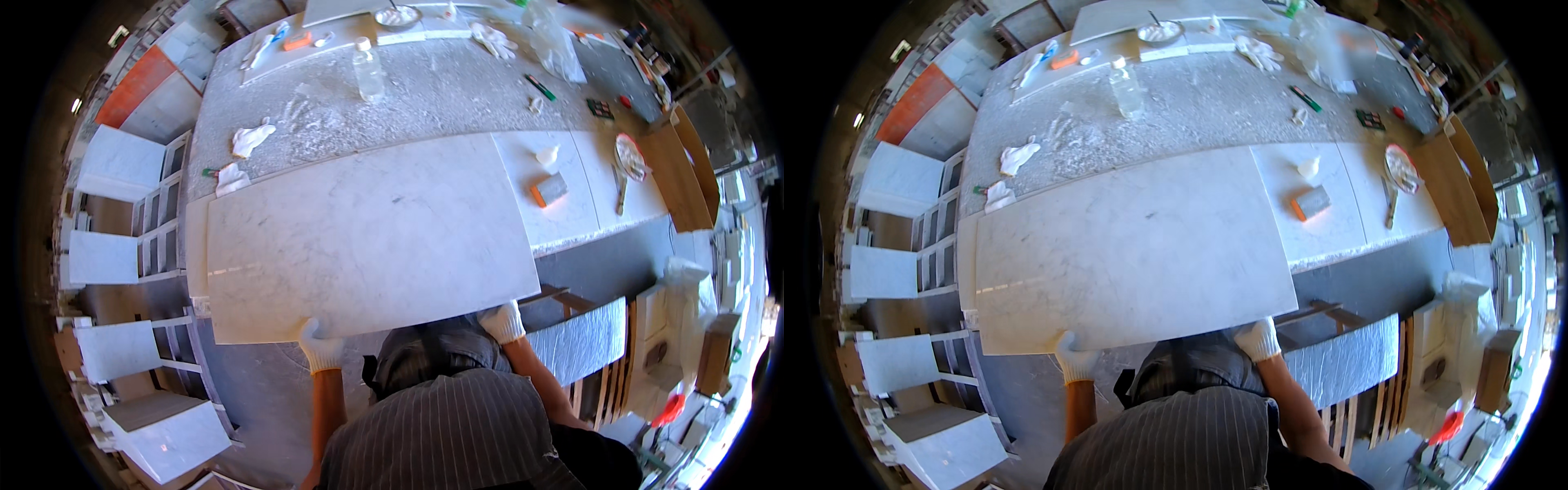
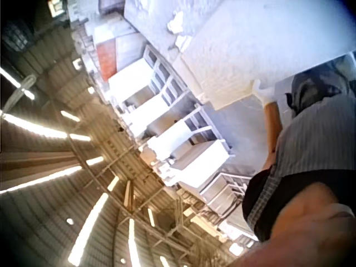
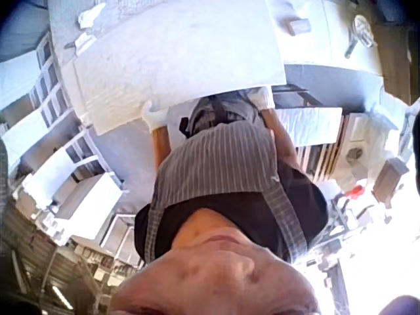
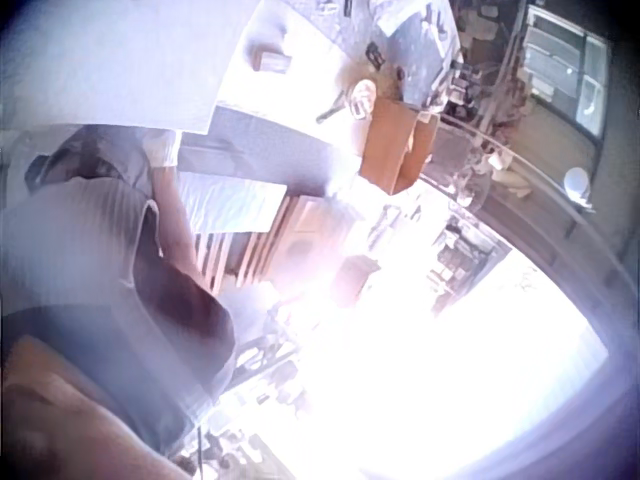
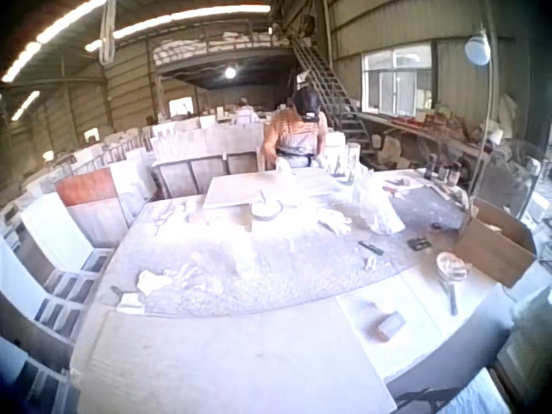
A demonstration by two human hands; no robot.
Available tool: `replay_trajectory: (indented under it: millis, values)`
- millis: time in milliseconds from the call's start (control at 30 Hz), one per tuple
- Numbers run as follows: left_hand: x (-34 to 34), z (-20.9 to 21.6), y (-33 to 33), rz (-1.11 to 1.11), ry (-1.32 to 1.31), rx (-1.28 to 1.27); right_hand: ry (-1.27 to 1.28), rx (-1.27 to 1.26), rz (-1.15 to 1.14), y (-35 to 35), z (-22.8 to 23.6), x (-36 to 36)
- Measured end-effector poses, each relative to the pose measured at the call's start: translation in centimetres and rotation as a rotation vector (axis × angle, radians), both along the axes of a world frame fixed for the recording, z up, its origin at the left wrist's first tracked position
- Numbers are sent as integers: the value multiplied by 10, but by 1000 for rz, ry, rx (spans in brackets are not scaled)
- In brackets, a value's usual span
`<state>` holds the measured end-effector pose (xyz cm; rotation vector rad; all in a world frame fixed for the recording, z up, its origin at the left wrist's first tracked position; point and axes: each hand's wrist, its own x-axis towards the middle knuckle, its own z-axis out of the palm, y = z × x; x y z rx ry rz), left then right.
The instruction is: The person smooths the edges of a large white stone slab using a metal file and an orange sanding block. They repeatedly file and sand the edges, then lift and reposition the slab on a wooden rack.
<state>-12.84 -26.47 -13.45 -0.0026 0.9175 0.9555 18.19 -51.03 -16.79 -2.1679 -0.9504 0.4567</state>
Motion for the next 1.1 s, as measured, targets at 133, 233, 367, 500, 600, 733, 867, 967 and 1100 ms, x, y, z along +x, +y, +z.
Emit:
replay_trajectory:
  millis: [133,233,367,500,600,733,867,967,1100]
  values:
    - [-6,-23,0,-58,96,50,98,-80,11,1,-1,-3]
    - [-12,-31,3,-87,144,29,170,-102,8,3,1,-2]
    - [-2,-40,2,-55,41,-79,92,10,-74,-22,-42,7]
    - [-14,-50,5,10,45,-158,976,585,-507,-32,-23,45]
    - [-24,-58,5,5,91,-159,1574,948,-877,-85,-46,85]
    - [-26,-53,6,25,166,-200,1513,655,-430,-94,-23,119]
    - [-11,-38,5,28,198,-267,532,-227,-471,-51,-11,81]
    - [-9,-30,6,71,209,-290,604,-179,-485,-42,-14,77]
    - [-8,-34,5,73,252,-255,536,-228,-404,-43,11,87]
